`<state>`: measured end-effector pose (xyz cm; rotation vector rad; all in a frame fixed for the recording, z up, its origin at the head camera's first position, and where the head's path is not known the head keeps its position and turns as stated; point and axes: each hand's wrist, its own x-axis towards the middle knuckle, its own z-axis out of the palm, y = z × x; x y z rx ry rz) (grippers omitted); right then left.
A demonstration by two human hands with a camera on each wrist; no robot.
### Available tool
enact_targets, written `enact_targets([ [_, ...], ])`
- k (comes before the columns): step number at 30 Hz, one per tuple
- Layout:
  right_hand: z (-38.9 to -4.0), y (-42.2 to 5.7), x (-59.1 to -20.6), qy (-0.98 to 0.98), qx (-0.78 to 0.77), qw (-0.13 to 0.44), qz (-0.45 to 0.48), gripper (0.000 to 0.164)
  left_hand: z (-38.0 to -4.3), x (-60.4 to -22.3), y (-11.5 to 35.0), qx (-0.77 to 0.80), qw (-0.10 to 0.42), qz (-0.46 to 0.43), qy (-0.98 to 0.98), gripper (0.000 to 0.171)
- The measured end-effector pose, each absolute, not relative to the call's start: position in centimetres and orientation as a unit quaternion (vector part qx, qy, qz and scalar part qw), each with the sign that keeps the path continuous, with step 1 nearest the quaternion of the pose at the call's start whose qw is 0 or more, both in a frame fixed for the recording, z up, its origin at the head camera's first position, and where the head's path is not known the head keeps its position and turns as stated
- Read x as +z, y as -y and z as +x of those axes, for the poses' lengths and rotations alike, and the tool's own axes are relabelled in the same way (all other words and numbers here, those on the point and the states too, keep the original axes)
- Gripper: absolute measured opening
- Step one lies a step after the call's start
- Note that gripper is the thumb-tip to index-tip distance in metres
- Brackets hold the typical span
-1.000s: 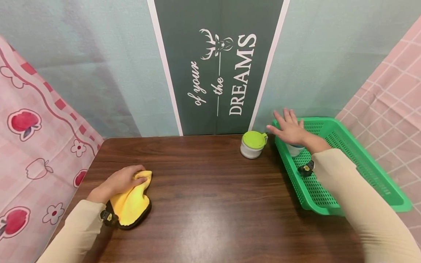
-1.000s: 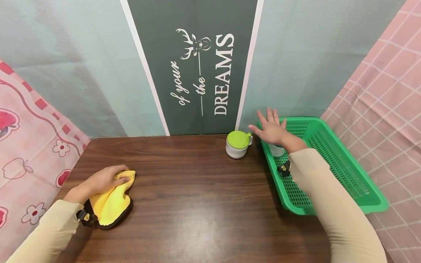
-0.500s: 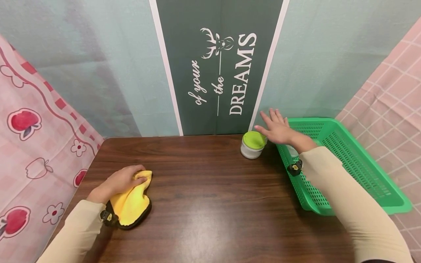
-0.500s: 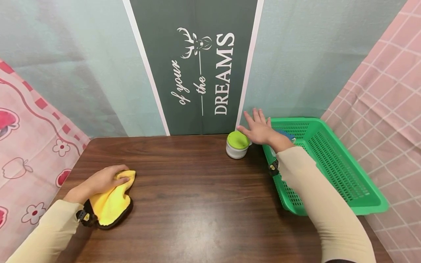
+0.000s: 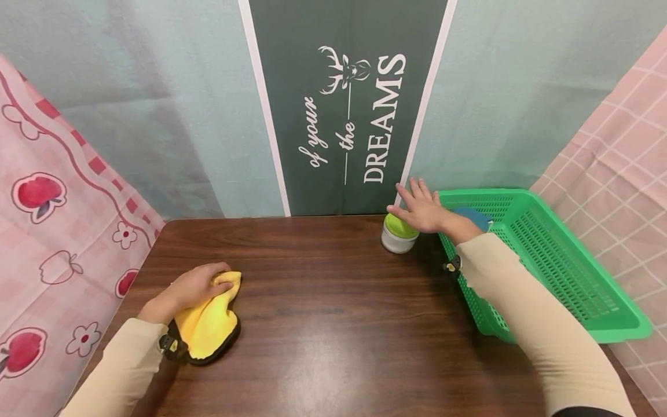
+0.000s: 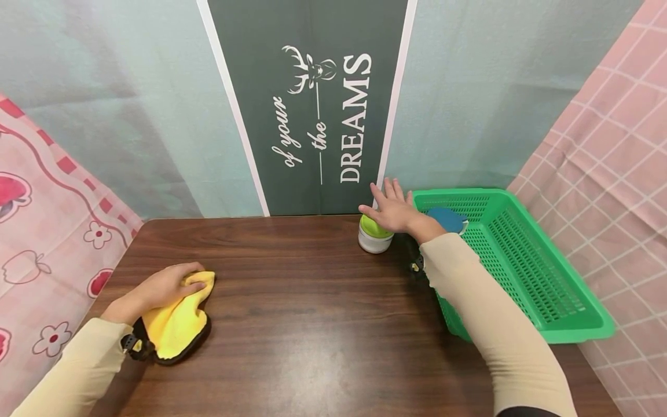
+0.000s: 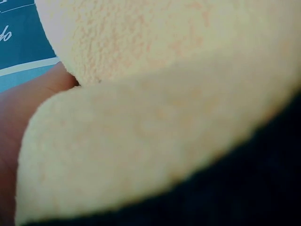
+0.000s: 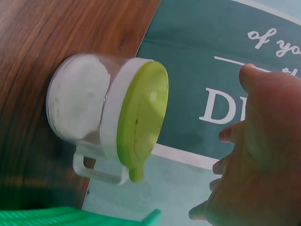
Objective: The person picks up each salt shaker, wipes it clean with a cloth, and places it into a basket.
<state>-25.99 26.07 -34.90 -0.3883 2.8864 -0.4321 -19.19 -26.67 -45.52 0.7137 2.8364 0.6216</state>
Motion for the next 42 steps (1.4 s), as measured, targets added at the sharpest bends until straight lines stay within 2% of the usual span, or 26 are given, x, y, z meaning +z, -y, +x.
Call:
enact_targets([
  [10, -27.0, -24.9, -35.9, -0.972, -0.173, 0.096, -0.124, 0.089, -19.5, -45.2, 26.7, 0.207, 0.083, 0.233, -0.946, 0.029],
  [17, -28.3, -24.6, -36.9, -0.971, -0.196, 0.092, -0.102, 0.084, -19.4, -45.0, 26.4, 0.21, 0.089, 0.224, -0.947, 0.03],
  [21, -29.1, -24.6, -37.8, -0.973, -0.202, 0.082, -0.081, 0.096, -19.4, -45.1, 26.3, 0.21, 0.088, 0.222, -0.948, 0.029],
  [23, -29.2, -24.6, -37.9, -0.974, -0.203, 0.079, -0.063, 0.097, -19.4, -45.1, 26.3, 0.21, 0.088, 0.222, -0.948, 0.029],
  [28, -29.8, -25.1, -38.1, -0.969, -0.23, 0.085, -0.003, 0.086, -19.4, -45.1, 26.2, 0.212, 0.085, 0.222, -0.948, 0.03],
  [35, -29.8, -25.8, -38.9, -0.948, -0.281, 0.128, 0.071, 0.083, -19.4, -45.2, 26.2, 0.211, 0.089, 0.219, -0.949, 0.031],
  [42, -29.5, -25.6, -39.6, -0.942, -0.301, 0.104, 0.103, 0.082, -19.3, -45.0, 26.0, 0.207, 0.088, 0.219, -0.949, 0.03],
])
